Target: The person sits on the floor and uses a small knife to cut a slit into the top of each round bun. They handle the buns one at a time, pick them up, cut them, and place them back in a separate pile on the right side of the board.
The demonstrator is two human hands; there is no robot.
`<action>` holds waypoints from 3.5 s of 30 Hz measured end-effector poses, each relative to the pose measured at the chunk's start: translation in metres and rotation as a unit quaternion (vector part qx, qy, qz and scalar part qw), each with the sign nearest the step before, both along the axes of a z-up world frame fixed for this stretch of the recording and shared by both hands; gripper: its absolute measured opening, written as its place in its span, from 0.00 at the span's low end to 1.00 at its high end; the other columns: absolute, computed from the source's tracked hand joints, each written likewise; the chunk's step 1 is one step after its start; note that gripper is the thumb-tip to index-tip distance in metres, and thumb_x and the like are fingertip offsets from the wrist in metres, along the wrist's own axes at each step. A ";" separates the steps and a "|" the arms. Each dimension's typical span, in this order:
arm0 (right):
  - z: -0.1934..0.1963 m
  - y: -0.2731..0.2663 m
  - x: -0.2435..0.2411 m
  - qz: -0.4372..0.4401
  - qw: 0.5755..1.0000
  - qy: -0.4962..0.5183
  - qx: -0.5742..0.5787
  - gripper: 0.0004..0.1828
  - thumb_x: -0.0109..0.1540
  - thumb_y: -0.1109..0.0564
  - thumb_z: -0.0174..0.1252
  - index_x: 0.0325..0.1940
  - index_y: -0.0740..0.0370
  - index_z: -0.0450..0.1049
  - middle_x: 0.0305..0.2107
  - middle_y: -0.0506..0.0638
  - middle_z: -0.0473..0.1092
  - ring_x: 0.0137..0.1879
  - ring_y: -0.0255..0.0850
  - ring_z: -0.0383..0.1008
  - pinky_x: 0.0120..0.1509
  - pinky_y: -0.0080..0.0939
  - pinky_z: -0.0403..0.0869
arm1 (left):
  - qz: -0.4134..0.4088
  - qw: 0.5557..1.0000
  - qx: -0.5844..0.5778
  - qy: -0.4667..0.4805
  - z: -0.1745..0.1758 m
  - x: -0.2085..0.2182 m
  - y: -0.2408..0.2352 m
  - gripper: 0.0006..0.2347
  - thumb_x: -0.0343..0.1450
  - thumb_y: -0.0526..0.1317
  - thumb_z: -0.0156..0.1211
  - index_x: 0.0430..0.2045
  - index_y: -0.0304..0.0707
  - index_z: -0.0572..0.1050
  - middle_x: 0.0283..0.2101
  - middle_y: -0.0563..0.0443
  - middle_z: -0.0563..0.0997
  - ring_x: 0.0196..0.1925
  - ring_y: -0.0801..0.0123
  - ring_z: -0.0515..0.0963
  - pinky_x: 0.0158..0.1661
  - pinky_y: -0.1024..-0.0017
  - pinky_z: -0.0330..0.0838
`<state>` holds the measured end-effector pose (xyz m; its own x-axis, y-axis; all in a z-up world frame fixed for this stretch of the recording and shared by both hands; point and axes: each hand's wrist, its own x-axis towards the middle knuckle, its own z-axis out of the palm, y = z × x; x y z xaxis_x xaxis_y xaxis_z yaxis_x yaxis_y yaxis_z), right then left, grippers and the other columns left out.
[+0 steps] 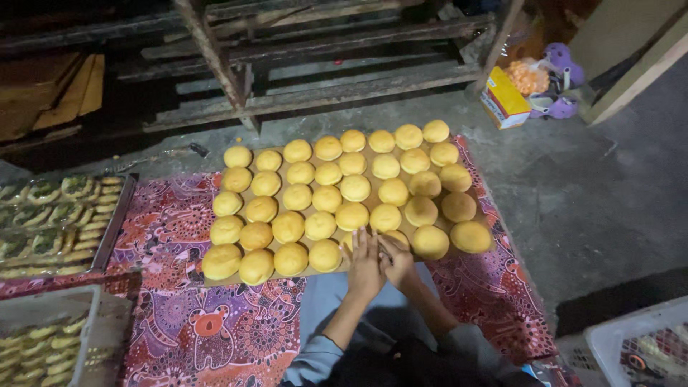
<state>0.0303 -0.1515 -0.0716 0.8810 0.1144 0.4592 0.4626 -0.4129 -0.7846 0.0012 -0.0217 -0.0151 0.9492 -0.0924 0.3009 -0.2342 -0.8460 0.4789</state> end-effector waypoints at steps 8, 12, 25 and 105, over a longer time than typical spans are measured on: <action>-0.030 -0.086 -0.023 -0.111 0.879 0.286 0.364 0.13 0.62 0.58 0.57 0.48 0.66 0.78 0.43 0.58 0.79 0.48 0.49 0.81 0.53 0.46 0.80 | -0.062 0.996 0.028 0.049 0.004 0.013 -0.031 0.32 0.67 0.41 0.63 0.67 0.36 0.61 0.75 0.31 0.52 0.77 0.42 0.46 0.67 0.30 0.29; -0.040 -0.139 -0.061 -0.214 0.939 0.222 0.152 0.13 0.62 0.52 0.56 0.41 0.63 0.78 0.33 0.54 0.77 0.38 0.45 0.77 0.42 0.45 0.76 | -0.108 0.992 0.041 0.043 -0.007 0.037 -0.075 0.26 0.69 0.44 0.60 0.64 0.39 0.65 0.72 0.36 0.61 0.77 0.48 0.53 0.70 0.31 0.30; -0.047 -0.230 -0.049 -0.161 0.715 0.314 0.603 0.21 0.70 0.40 0.48 0.25 0.49 0.62 0.12 0.38 0.52 0.14 0.31 0.50 0.17 0.35 0.52 | -0.140 0.990 0.008 -0.009 0.007 0.077 -0.186 0.30 0.67 0.60 0.59 0.47 0.26 0.72 0.42 0.32 0.80 0.49 0.44 0.77 0.64 0.31 0.38; 0.070 -0.053 -0.023 0.004 0.893 -0.316 -0.322 0.09 0.65 0.63 0.58 0.29 0.62 0.71 0.18 0.52 0.68 0.23 0.48 0.72 0.27 0.51 0.67 | -0.050 0.592 -0.762 0.258 -0.012 -0.015 -0.009 0.13 0.71 0.33 0.65 0.48 0.25 0.77 0.47 0.43 0.84 0.46 0.67 0.84 0.49 0.70 0.79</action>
<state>0.0071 -0.2047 -0.0014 0.4675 0.5382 0.7013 0.7334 -0.6790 0.0322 -0.0139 -0.0303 -0.0268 0.9638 -0.1500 -0.2203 0.2632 0.6654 0.6985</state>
